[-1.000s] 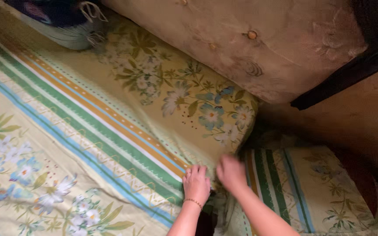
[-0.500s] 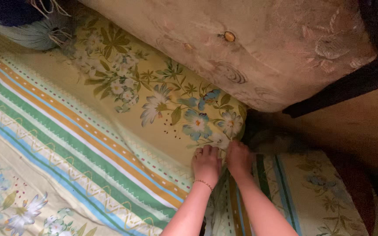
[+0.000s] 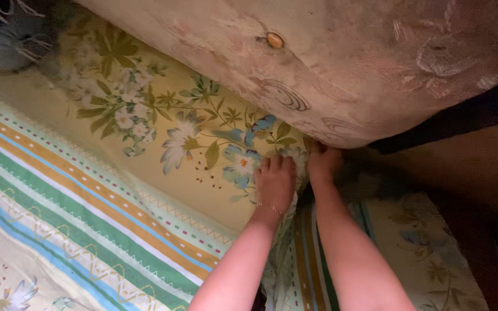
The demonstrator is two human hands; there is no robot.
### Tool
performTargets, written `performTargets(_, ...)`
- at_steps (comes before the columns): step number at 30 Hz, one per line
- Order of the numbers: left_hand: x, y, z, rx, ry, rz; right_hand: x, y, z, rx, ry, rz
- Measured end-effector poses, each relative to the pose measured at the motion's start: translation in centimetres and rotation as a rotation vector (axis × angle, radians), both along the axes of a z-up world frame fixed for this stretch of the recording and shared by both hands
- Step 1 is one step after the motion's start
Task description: The person arranges several pillows on a bed. They smooth a long cylindrical pillow with a floral cover, place it against the headboard, then pick up and stack multiple square pillows with different patterns on the bed.
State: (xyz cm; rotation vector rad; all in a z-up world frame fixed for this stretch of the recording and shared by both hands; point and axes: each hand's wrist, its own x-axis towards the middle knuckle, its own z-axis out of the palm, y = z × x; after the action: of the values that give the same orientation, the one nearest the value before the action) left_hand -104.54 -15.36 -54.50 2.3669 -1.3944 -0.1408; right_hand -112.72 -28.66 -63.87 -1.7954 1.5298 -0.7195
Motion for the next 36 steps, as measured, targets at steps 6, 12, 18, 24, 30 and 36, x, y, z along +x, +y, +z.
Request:
performTargets(6,-0.5,-2.4,-0.5,0.018,-0.068,-0.03,0.2,-0.5,-2.5,0.172,0.064,-0.089)
performTargets(12,-1.7,-1.7,-1.5,0.122,-0.209,-0.041,0.4,-2.1,-3.9,0.235,0.181,-0.047)
performTargets(18,-2.0,-0.7,-3.8,0.101,0.037,-0.209,-0.5,-2.3,-6.8,0.088,0.113,0.023)
performTargets(24,-2.2,2.4,-1.5,-0.067,0.03,-0.225,-1.2,-1.9,-7.3,0.201,-0.083,0.007)
performTargets(30,0.5,10.7,2.2,-0.215,0.269,-0.11,-4.0,5.9,-2.6,0.329,-0.042,-0.057)
performTargets(36,1.6,22.3,5.5,-0.072,0.331,0.04,-6.0,19.1,-1.5,0.422,-0.109,-0.063)
